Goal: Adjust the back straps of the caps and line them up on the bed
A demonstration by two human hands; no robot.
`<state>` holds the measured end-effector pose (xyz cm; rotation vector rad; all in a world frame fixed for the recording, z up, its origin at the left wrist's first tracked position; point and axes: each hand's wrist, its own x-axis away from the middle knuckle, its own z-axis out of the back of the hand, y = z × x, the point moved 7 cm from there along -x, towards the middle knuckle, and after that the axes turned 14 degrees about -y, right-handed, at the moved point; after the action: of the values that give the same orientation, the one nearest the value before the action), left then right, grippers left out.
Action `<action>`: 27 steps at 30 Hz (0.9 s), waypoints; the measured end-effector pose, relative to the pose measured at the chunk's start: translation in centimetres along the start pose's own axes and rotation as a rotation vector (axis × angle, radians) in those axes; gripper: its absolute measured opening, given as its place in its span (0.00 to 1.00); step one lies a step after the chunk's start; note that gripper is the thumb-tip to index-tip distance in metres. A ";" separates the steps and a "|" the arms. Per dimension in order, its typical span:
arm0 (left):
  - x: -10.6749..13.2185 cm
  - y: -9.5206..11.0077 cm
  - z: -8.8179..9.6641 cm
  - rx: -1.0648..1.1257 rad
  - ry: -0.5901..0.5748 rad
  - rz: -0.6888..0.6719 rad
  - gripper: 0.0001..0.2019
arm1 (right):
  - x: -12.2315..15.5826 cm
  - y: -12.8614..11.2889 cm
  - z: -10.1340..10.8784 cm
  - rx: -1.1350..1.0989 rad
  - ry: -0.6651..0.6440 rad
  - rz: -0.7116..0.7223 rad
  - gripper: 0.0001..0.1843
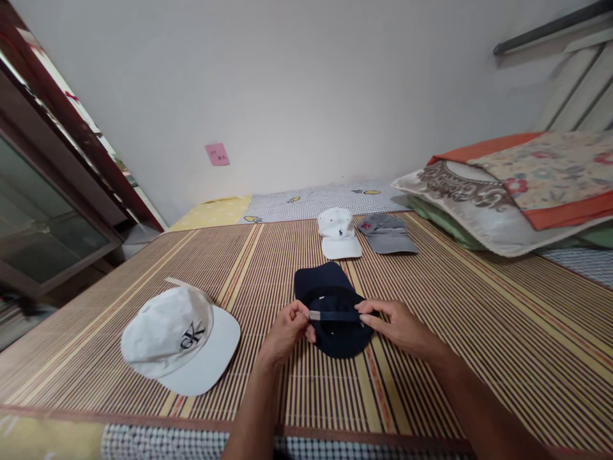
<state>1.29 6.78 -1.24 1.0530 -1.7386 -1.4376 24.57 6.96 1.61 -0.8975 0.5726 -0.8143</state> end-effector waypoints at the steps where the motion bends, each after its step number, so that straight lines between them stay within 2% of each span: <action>1: 0.0 0.0 0.0 0.002 0.000 -0.002 0.14 | 0.0 -0.1 0.0 -0.005 -0.002 0.005 0.12; 15: 0.1 0.3 -0.2 0.020 0.011 -0.030 0.19 | 0.0 -0.3 -0.1 0.023 -0.029 -0.007 0.14; 27: -0.1 -0.1 -0.3 0.110 -0.018 -0.012 0.20 | -0.1 0.7 -0.2 0.025 -0.008 -0.019 0.14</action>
<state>1.60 6.68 -1.23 1.1130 -1.8450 -1.3753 24.67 7.19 0.95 -0.8840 0.5465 -0.8333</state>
